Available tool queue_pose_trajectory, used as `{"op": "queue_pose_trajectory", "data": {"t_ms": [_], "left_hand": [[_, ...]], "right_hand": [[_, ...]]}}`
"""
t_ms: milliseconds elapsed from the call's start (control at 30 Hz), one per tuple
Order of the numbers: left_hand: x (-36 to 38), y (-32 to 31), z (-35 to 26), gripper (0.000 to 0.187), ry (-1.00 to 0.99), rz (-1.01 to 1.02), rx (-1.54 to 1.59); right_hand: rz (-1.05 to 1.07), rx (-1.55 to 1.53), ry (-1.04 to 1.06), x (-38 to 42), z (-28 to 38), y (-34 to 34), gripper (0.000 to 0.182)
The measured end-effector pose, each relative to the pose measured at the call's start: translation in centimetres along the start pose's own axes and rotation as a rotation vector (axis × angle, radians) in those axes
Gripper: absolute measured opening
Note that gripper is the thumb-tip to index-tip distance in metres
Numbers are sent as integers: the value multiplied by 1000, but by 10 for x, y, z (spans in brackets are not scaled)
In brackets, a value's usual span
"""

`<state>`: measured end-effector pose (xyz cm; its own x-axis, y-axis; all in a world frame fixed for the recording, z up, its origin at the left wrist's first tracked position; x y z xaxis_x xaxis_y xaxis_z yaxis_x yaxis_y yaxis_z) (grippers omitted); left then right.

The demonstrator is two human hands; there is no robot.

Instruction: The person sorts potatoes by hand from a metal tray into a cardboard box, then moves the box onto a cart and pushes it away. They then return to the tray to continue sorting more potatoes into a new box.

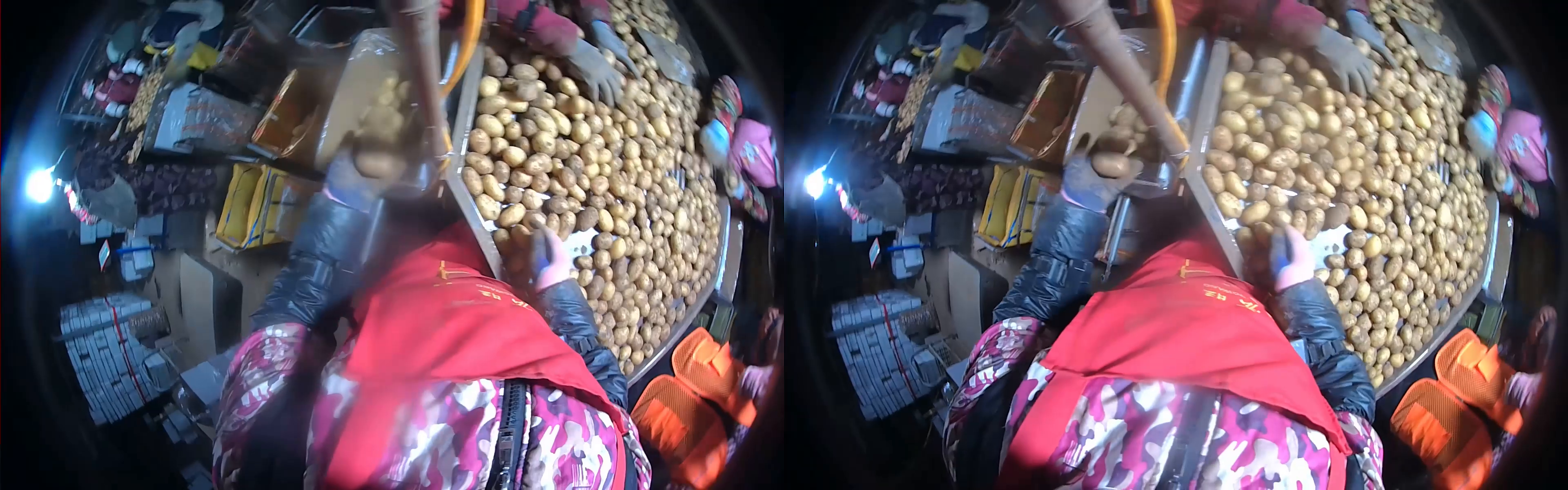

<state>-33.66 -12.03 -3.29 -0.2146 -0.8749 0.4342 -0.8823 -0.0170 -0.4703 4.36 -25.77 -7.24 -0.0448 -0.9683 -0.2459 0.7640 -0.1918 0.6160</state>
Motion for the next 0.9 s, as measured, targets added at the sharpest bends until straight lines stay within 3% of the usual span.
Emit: {"op": "queue_pose_trajectory", "data": {"t_ms": [67, 133, 233, 267, 333, 400, 433, 500, 533, 600, 667, 700, 733, 800, 900], "left_hand": [[-36, 24, 18, 59, 160, 154, 314], [-43, 28, 37, 54, 327, 75, 386], [-28, 10, 55, 44, 308, 301, 193], [-20, 5, 60, 41, 305, 307, 30], [5, -19, 61, 32, 305, 221, -413], [12, -21, 81, 32, 478, 176, -469], [9, -16, 108, 38, 641, 226, -242], [13, -39, 121, 43, 703, 349, -109], [16, -66, 120, 42, 610, 425, -206], [9, -96, 128, 39, 560, 502, -248], [8, -145, 117, 32, 358, 650, -426], [3, -139, 139, 34, 629, 476, -150], [1, -141, 143, 36, 655, 446, -168], [0, -140, 152, 39, 704, 376, -195], [-6, -148, 155, 44, 684, 455, -220]], "right_hand": [[164, 101, 100, -13, 30, 1, 39], [213, 331, 314, -25, 71, 8, 45], [259, 468, 376, -31, 44, 20, 53], [278, 500, 343, -37, 33, 32, 55], [285, 659, 509, -45, 33, 47, 47], [156, 621, 422, -60, 27, 54, 39], [-17, 528, 356, -75, 30, 66, 33], [-79, 467, 253, -119, 31, 71, 29], [-157, 428, 339, -144, 38, 68, 30], [-21, 446, 251, -196, 31, 41, 33], [383, 471, 45, -241, 29, 7, 43], [384, 515, -86, -252, 19, -3, 47], [457, 613, -107, -254, 31, -1, 51], [365, 521, -125, -258, 9, -13, 46], [508, 462, -77, -243, 19, -7, 44]]}}
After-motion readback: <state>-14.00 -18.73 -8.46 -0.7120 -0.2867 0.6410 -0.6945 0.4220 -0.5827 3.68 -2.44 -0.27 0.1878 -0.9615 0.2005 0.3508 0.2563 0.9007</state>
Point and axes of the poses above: each hand's wrist, its own x-axis away from the middle knuckle, its own y-axis out of the back of the hand, z = x × y, the point moved 9 cm from there along -x, towards the middle knuckle, and after that the axes turned 9 degrees about y, right-handed, at the moved point
